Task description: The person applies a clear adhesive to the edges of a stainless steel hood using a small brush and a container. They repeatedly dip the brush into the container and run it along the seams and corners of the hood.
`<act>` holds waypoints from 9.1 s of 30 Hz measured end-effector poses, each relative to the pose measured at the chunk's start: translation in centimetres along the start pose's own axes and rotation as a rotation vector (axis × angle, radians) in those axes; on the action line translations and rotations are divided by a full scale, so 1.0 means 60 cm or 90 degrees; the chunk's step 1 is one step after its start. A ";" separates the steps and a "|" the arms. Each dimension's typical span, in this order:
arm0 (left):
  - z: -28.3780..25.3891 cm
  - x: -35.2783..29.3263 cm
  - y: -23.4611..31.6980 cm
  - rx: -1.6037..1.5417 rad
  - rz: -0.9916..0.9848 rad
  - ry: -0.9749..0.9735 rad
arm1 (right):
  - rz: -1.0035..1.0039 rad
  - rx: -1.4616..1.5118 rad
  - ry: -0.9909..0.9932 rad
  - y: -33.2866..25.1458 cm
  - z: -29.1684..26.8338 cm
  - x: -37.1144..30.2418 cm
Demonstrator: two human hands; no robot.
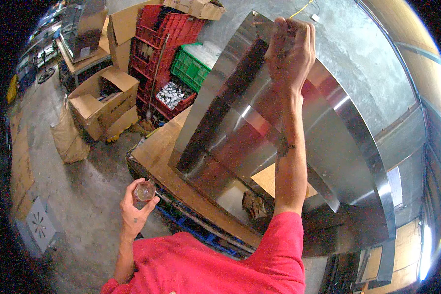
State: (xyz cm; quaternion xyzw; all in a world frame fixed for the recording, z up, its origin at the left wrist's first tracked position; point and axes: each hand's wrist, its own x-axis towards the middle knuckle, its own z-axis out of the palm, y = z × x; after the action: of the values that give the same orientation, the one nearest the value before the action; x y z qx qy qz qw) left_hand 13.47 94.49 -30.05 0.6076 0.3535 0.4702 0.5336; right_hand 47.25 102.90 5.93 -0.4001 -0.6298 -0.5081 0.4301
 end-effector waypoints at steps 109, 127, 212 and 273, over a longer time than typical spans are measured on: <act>0.026 -0.006 0.015 0.051 0.124 -0.004 | 0.139 0.424 -0.479 -0.338 -0.141 -0.255; 0.034 -0.020 0.006 0.037 0.110 0.018 | 0.168 0.407 -0.450 -0.319 -0.130 -0.263; 0.027 -0.028 0.015 0.027 0.089 0.022 | 0.108 0.416 -0.504 -0.352 -0.145 -0.283; 0.026 -0.044 0.004 0.045 0.066 0.026 | -0.087 -0.051 -0.109 0.045 -0.009 -0.014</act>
State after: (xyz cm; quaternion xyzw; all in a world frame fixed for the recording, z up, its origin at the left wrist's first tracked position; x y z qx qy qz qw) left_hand 14.10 91.50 -30.30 0.6340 0.3488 0.4968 0.4792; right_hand 50.13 102.75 5.99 -0.4151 -0.6695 -0.5247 0.3228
